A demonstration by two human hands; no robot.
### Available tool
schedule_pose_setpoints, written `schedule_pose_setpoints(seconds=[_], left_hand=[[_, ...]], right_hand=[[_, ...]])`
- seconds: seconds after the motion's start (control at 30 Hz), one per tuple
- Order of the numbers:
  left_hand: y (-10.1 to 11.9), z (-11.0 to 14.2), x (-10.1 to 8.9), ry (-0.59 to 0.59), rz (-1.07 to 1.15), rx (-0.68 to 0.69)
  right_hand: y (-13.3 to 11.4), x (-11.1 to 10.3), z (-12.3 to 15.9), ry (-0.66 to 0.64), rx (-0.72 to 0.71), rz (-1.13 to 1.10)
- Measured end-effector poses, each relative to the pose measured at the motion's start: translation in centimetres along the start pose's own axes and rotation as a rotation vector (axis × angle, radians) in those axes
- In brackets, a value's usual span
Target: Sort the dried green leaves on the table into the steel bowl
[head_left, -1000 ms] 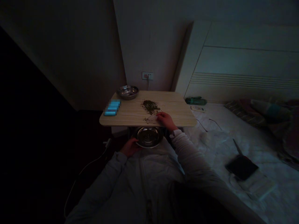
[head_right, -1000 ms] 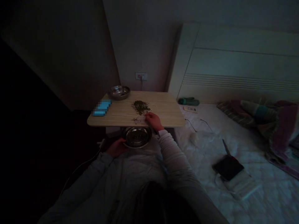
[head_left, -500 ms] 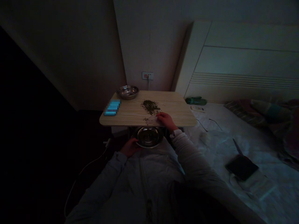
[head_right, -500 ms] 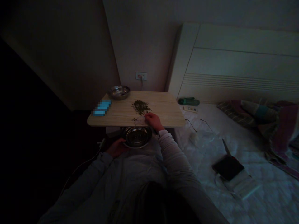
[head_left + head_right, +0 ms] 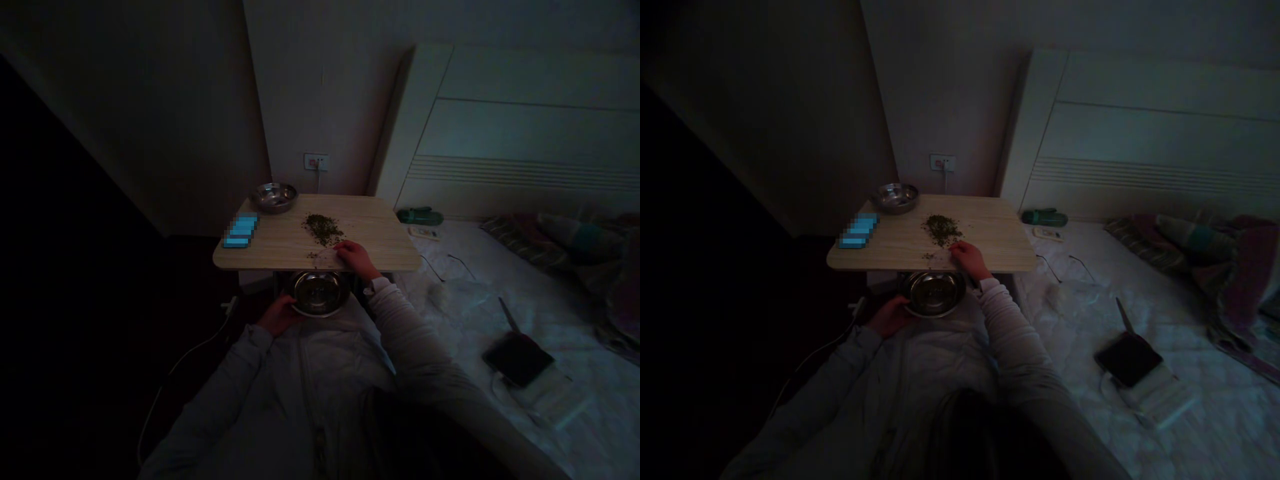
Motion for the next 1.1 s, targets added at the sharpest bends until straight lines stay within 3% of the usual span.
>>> schedule_pose_setpoints(seconds=[1.1], left_hand=[[0.2,0.41,0.41,0.013,0.011,0.015]], right_hand=[[0.04,-0.05,0.05,-0.018,0.002,-0.053]])
Point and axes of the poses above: each hand's wrist, its own z-axis away from the middle knuckle, its own x-axis out of the palm, y = z × x, the point moved 5 cm from there along -z, towards the middle knuckle, and after that the axes turned 6 degrees about y, right-handed, at the moved point
